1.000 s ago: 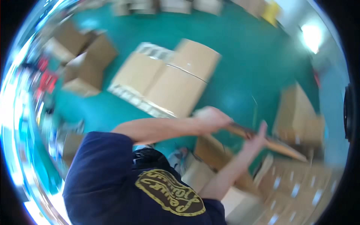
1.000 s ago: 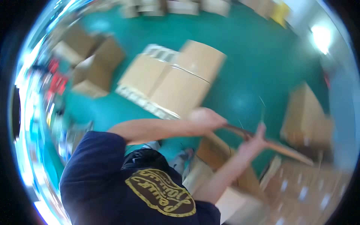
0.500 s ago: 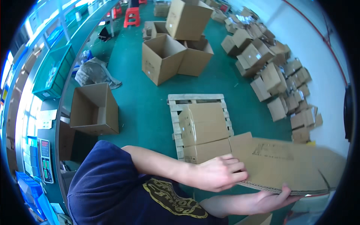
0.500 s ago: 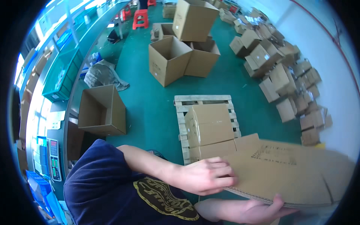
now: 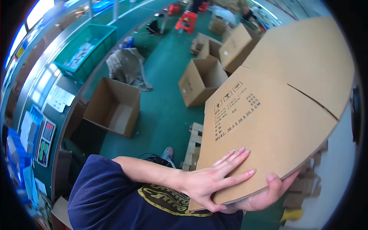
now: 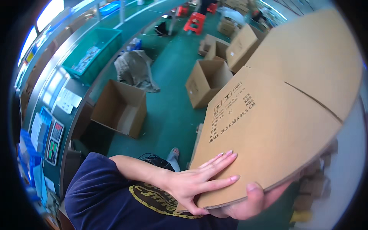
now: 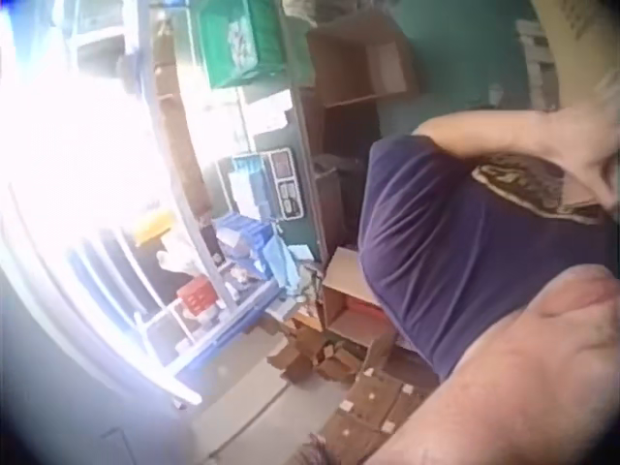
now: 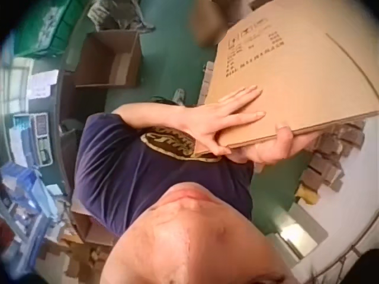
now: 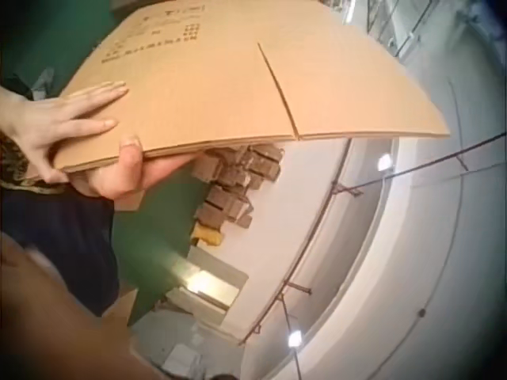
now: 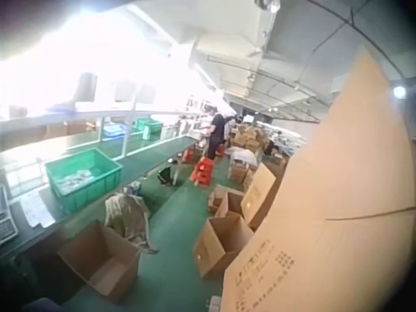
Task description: Taping cardboard boxes, packing small items into them, weighing the packages, and stacking them on a wooden pallet.
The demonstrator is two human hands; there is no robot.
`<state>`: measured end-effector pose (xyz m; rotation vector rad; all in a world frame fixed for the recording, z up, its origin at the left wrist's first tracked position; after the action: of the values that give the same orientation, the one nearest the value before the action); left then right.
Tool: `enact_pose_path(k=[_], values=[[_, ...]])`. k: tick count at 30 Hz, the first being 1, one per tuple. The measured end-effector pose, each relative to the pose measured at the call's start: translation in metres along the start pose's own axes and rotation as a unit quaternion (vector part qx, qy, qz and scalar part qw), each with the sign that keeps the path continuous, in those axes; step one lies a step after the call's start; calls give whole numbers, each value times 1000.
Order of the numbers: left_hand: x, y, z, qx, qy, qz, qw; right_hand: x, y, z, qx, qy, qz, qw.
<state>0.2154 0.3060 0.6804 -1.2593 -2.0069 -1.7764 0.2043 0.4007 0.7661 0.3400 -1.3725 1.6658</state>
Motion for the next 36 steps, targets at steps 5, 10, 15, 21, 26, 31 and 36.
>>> enact_pose_path(k=[5, 10, 15, 21, 26, 31, 36], values=[[19, -64, -58, 69, 105, -46, 991, 25, 85, 77, 165, -121, 96, 974], [47, -129, -131, 162, 181, -141, 960, 53, 201, 153, 229, -326, 246, 883], [39, -242, -218, 139, 248, -206, 936, 34, 347, 261, 153, -416, 252, 860], [16, -360, -323, 102, 295, -270, 911, -12, 491, 362, 129, -452, 304, 829], [9, -460, -428, 69, 295, -334, 893, -33, 619, 469, 53, -452, 274, 847], [11, -519, -547, 251, 249, -391, 849, -45, 737, 569, 1, -450, 278, 849], [-67, -342, -708, 463, 526, -321, 637, -74, 878, 625, -40, -476, 324, 817]])
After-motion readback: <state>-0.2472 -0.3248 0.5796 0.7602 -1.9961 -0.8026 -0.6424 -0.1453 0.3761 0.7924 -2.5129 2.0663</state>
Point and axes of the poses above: each hand's wrist, its own x-axis towards the middle knuckle, its own z-axis out of the palm, y = z × x, the point moved 4 cm from there along x, towards the middle knuckle, and after that the axes turned 10 degrees about -z, right-handed, at the moved point
